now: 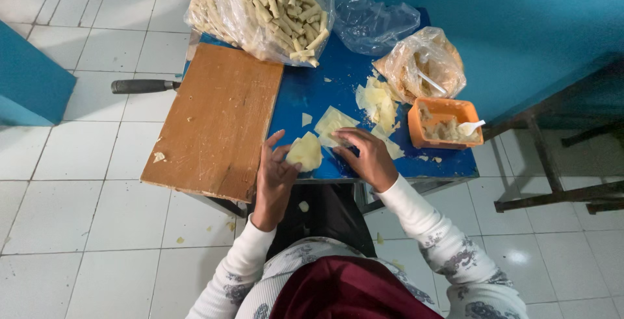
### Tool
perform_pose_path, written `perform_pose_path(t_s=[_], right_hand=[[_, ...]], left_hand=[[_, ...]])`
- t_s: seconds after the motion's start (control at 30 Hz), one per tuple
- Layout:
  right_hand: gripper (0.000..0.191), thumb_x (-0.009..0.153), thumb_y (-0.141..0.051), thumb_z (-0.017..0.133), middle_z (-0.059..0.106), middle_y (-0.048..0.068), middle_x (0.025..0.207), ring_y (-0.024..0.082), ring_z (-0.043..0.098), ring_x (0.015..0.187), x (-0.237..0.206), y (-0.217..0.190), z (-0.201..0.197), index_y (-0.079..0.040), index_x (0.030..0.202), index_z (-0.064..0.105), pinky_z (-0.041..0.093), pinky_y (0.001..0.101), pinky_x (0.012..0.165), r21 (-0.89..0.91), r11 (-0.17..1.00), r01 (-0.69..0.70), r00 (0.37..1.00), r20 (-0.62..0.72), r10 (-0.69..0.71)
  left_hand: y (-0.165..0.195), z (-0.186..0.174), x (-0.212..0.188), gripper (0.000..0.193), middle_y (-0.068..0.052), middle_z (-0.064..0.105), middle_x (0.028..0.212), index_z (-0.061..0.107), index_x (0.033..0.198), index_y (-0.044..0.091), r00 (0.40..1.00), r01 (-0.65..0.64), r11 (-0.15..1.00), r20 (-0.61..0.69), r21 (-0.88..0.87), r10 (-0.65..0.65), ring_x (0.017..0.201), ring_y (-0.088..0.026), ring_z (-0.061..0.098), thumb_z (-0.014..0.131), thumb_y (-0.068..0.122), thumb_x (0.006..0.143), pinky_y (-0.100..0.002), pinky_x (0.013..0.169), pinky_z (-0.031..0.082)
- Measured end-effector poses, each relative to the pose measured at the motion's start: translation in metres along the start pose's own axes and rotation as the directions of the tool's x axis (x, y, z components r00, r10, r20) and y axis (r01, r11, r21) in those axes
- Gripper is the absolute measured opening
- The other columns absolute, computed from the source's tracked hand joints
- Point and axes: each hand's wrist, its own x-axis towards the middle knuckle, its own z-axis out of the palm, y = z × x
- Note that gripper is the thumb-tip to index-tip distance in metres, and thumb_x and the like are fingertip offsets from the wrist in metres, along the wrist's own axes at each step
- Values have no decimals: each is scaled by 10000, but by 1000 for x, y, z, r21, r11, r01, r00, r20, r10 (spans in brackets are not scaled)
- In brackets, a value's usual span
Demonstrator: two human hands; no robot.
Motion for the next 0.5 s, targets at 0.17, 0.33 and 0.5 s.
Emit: perform_pose_path(t_s=[0.17, 0.33, 0.5], right_hand=[[300, 817, -114, 819, 702, 109, 1115, 274, 696, 968, -1, -38, 1, -66, 1091, 706, 566, 366, 812, 132, 991, -15, 1000, 4, 15], [168, 889, -91, 792, 731, 75, 1085, 268, 729, 988, -5, -42, 17, -75, 1030, 703, 568, 335, 826, 55, 998, 32, 994, -111, -26], [122, 994, -148, 715, 741, 41, 967, 125, 697, 875, -18, -5, 25, -32, 1028, 723, 547, 255, 759, 421, 839, -346, 932, 52, 358]], left_hand=[[-8, 4, 9, 721, -170, 596, 1272, 290, 1547, 25, 1000, -3, 991, 23, -134, 6, 997, -150, 656, 593, -131, 912, -271, 879, 532], [-13, 7, 12, 693, -148, 584, 1225, 303, 1510, 14, 1000, 4, 989, 7, -148, -3, 1038, -144, 670, 620, -122, 909, -263, 904, 537], [-14, 10, 13, 676, -148, 578, 1214, 332, 1493, -6, 1000, -31, 978, -11, -208, 29, 997, -173, 645, 633, -136, 902, -291, 894, 538]])
